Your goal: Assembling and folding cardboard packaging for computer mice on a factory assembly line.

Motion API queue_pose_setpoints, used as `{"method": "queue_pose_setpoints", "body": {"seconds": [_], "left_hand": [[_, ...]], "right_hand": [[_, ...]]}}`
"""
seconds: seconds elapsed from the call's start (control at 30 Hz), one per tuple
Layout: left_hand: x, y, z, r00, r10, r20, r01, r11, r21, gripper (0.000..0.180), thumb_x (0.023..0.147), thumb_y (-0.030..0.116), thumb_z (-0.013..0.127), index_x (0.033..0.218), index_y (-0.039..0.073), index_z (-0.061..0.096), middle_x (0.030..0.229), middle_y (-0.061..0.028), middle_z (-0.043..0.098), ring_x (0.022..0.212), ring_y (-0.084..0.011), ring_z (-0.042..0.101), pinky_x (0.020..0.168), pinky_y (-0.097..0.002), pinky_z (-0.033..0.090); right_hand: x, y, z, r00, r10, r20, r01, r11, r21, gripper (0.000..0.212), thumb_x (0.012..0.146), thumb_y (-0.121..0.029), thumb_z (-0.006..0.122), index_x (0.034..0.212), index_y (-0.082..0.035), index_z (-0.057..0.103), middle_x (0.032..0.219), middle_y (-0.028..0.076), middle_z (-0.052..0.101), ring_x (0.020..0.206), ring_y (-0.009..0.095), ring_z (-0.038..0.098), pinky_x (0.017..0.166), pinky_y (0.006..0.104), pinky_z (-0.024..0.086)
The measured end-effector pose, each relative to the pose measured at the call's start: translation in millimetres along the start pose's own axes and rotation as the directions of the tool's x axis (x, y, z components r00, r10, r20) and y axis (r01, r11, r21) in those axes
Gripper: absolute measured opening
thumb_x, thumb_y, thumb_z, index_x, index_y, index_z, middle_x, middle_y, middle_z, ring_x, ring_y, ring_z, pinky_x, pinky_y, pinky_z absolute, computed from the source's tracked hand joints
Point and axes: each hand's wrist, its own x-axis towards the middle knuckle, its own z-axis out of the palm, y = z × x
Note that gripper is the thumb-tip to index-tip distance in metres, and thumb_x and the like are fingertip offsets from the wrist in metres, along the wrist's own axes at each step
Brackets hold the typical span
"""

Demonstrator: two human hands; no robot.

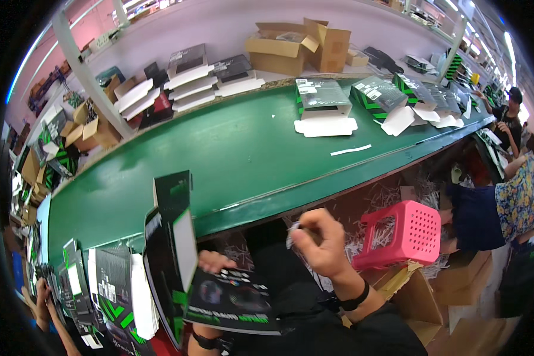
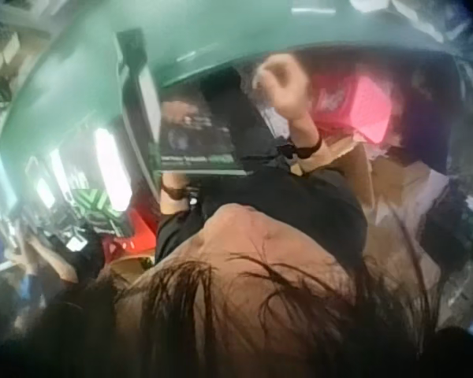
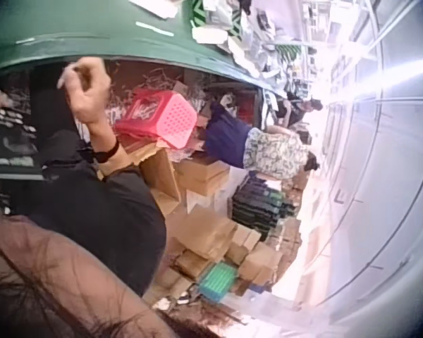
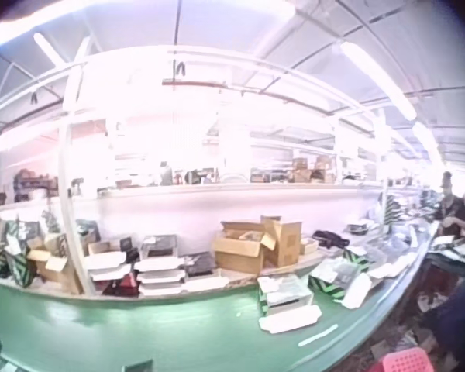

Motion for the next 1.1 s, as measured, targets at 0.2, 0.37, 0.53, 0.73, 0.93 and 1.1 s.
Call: {"method": "queue_pose_setpoints", "body": {"seconds": [0.2,0.37,0.53,0.73,0.93,1.1], "left_hand": [[-2,-64,23,0.908,-0.42,-0.008,0.396,0.862,-0.316,0.018,0.101,0.022,0.051,0.087,0.012,0.055,0.074,0.0038,0.049,0.074,-0.0107,0.047,0.086,-0.0318,0.037],[-14,-114,-23,0.897,-0.321,0.303,0.44,0.698,-0.564,0.02,0.101,0.015,0.047,0.082,0.018,0.053,0.074,0.0067,0.053,0.074,-0.0084,0.051,0.083,-0.0274,0.033],[-20,-121,-35,0.855,-0.272,0.441,0.503,0.638,-0.583,0.017,0.103,0.012,0.043,0.09,0.017,0.053,0.082,0.0046,0.056,0.082,-0.0087,0.053,0.085,-0.0273,0.034],[-20,-114,-30,0.84,-0.303,0.45,0.532,0.623,-0.574,0.017,0.103,0.013,0.043,0.09,0.017,0.053,0.081,0.0047,0.055,0.081,-0.0086,0.053,0.085,-0.0269,0.033],[-17,-123,-53,0.786,-0.318,0.53,0.609,0.539,-0.581,0.014,0.102,0.015,0.047,0.091,0.017,0.055,0.084,0.0045,0.059,0.083,-0.0091,0.055,0.088,-0.0283,0.033],[-18,-113,-77,0.708,-0.315,0.632,0.685,0.522,-0.508,0.012,0.103,0.018,0.047,0.097,0.018,0.058,0.093,0.0026,0.062,0.089,-0.0101,0.057,0.094,-0.0307,0.033]], "right_hand": [[28,-23,23,0.971,-0.235,0.051,0.237,0.97,-0.051,0.013,0.091,-0.006,0.072,0.093,-0.002,0.06,0.074,0.002,0.057,0.059,0.007,0.048,0.053,0.0248,0.038],[49,-35,48,0.924,-0.379,0.046,0.381,0.91,-0.166,0.016,0.089,-0.006,0.074,0.093,-0.001,0.059,0.075,0.003,0.054,0.062,0.011,0.05,0.055,0.0281,0.04],[56,-33,58,0.897,-0.442,0.022,0.422,0.838,-0.347,0.016,0.086,-0.007,0.076,0.09,-0.002,0.061,0.076,0.009,0.059,0.061,0.02,0.053,0.055,0.0323,0.043],[61,-24,62,0.925,-0.379,0.005,0.349,0.847,-0.402,0.018,0.087,-0.011,0.077,0.089,-0.002,0.062,0.075,0.01,0.059,0.063,0.024,0.055,0.059,0.0354,0.044],[66,-30,50,0.875,-0.464,0.135,0.473,0.764,-0.439,0.023,0.083,-0.023,0.081,0.084,-0.007,0.065,0.075,0.008,0.062,0.067,0.029,0.06,0.058,0.0396,0.049],[70,-22,51,0.744,-0.62,0.249,0.666,0.653,-0.36,0.028,0.081,-0.025,0.085,0.079,-0.007,0.063,0.068,0.005,0.055,0.06,0.025,0.055,0.052,0.0372,0.045]]}}
